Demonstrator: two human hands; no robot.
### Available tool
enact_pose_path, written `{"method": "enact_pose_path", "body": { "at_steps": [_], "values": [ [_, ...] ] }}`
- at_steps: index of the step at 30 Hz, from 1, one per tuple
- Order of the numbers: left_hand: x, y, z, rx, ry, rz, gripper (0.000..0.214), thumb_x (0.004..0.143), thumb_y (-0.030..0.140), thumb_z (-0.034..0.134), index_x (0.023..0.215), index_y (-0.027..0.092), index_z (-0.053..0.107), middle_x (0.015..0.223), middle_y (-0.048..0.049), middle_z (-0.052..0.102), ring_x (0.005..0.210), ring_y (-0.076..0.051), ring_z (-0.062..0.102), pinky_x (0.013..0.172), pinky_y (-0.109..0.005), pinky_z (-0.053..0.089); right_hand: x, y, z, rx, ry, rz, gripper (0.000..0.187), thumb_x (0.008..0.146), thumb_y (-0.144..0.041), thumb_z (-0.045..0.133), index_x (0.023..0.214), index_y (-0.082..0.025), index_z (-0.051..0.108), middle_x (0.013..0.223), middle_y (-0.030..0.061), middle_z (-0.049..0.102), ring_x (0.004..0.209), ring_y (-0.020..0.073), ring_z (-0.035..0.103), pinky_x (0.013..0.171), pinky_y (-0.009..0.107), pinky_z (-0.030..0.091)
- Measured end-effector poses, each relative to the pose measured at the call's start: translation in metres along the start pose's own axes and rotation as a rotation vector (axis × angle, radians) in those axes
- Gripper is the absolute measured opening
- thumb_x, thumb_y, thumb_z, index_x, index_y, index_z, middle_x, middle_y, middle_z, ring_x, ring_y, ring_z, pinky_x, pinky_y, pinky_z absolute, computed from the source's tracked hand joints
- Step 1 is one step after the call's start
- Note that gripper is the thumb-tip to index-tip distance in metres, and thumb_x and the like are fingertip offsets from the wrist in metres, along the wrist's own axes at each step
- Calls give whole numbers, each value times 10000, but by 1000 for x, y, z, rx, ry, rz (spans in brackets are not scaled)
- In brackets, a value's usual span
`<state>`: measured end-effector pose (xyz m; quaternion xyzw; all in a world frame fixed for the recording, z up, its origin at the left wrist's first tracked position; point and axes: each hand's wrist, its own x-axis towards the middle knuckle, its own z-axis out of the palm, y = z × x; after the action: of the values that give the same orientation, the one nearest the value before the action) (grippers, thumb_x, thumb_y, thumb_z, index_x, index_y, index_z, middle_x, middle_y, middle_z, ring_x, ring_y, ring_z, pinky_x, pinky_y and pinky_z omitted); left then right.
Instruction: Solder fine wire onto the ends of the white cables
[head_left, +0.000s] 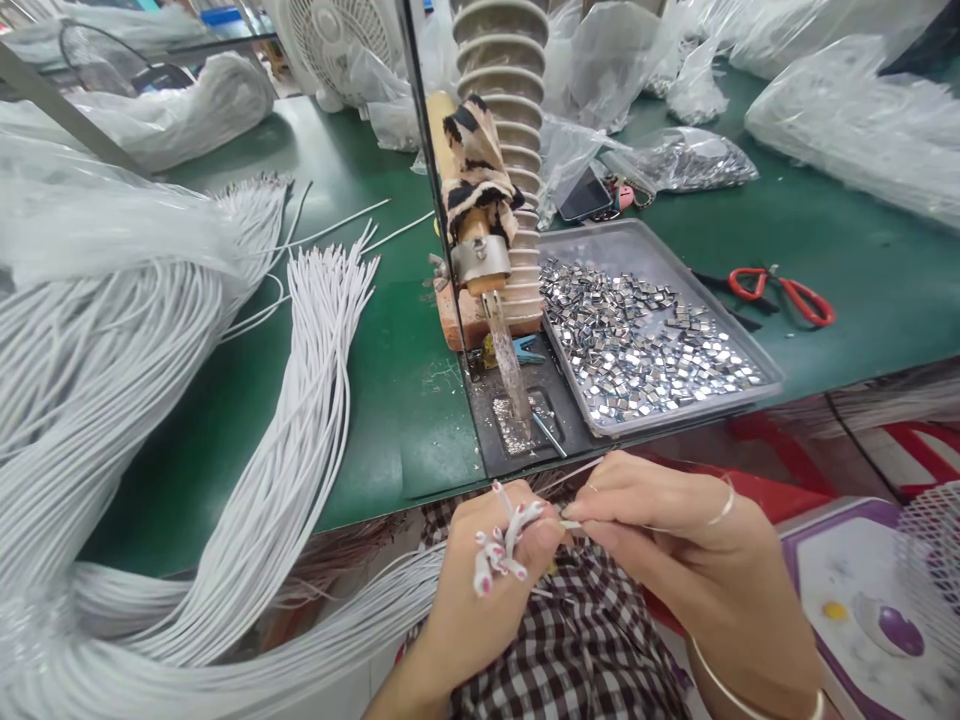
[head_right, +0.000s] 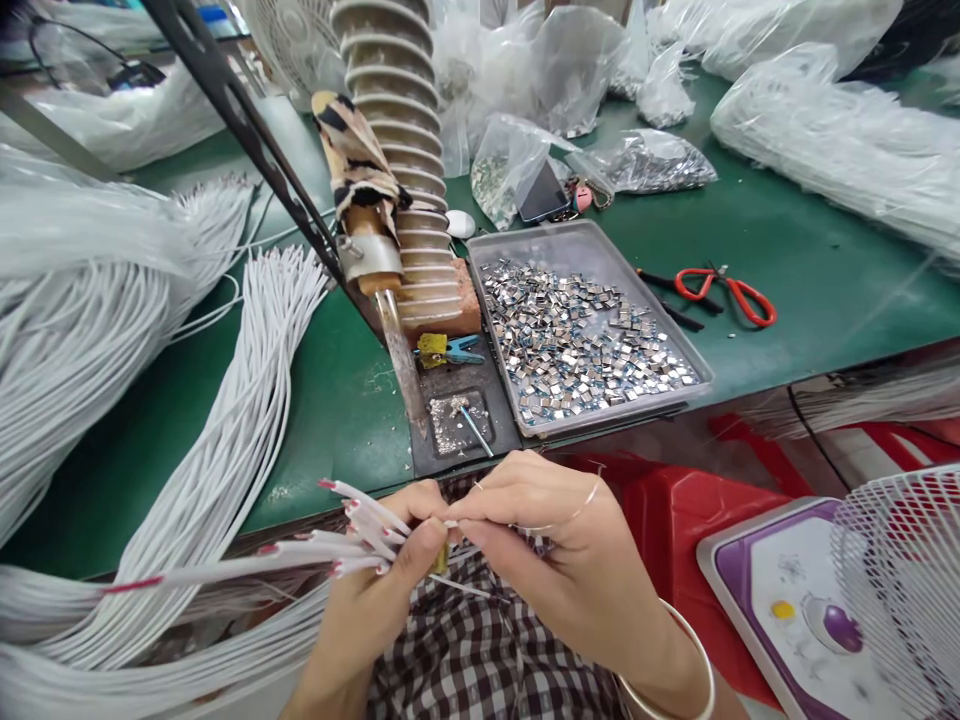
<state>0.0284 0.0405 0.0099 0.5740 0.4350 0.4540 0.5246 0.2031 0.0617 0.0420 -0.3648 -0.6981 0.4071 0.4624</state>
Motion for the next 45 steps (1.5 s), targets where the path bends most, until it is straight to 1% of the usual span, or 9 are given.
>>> {"method": "enact_pose_path", "body": {
  "at_steps": [6, 14, 16, 19, 22, 25, 30, 37, 45],
  "values": [
    [-2, -1, -5, -2, -4, 21, 354, 1018, 391, 506, 734, 187, 565, 637, 44, 464, 563, -97, 401, 543, -231, 307, 4, 9, 0, 226, -73, 75, 249, 890, -81, 642, 989, -270, 770, 804, -7, 756, 723, 115, 667, 687, 239, 547],
    [-2, -11, -2, -5, 38, 163, 237, 999, 369, 558, 863, 210, 669, 735, 7, 589, 575, -103, 441, 552, -242, 330, 11, -1, 0, -4, -156, 280, 241, 904, -147, 526, 686, -188, 620, 603, -40, 596, 536, 80, 519, 518, 188, 420],
    [-1, -13, -6, -52, 33, 117, 187, 1003, 328, 558, 942, 233, 708, 828, -11, 651, 544, -88, 444, 534, -238, 352, 17, 8, -6, -186, -71, 246, 256, 948, -199, 491, 746, -197, 649, 686, -14, 670, 614, 110, 599, 600, 219, 473],
    [0, -16, -12, -85, 80, 53, 144, 975, 234, 607, 1002, 273, 743, 945, -23, 695, 544, -73, 476, 488, -217, 349, 33, 34, -21, -824, 278, 233, 228, 952, -247, 493, 836, -193, 682, 869, 71, 732, 835, 224, 663, 745, 341, 486],
    [3, -16, -13, -104, 193, 48, 118, 913, 191, 679, 919, 268, 769, 964, -37, 722, 719, -123, 604, 463, -191, 339, 46, 58, -34, -959, 287, 266, 154, 863, -212, 590, 731, -185, 664, 813, 113, 705, 878, 309, 633, 734, 402, 452],
    [6, -13, -11, -114, 246, -13, 129, 893, 176, 675, 805, 218, 759, 932, -59, 753, 685, -128, 621, 424, -187, 312, 47, 63, -36, -927, 276, 225, 150, 853, -178, 575, 715, -188, 630, 780, 96, 691, 813, 281, 626, 709, 386, 446],
    [12, -4, -10, -130, 191, -134, 188, 899, 200, 623, 754, 160, 736, 936, -80, 781, 352, -12, 299, 342, -215, 190, 31, 38, -14, -605, 172, 35, 120, 921, -179, 553, 837, -213, 632, 739, -1, 691, 633, 148, 626, 605, 265, 477],
    [21, 4, -9, 7, 144, -90, 218, 848, 125, 607, 671, 181, 722, 745, -50, 776, 658, -171, 655, 467, -229, 374, 25, 25, 9, -242, 87, -64, 186, 932, -110, 563, 786, -197, 639, 711, 0, 667, 660, 126, 616, 607, 237, 489],
    [21, 4, -13, 65, 119, -84, 250, 854, 96, 559, 629, 176, 633, 670, -3, 668, 584, -128, 531, 566, -250, 399, 21, 28, 8, -246, 40, -65, 133, 967, -178, 546, 960, -183, 680, 821, 22, 677, 774, 135, 634, 704, 252, 526]
  ]
}}
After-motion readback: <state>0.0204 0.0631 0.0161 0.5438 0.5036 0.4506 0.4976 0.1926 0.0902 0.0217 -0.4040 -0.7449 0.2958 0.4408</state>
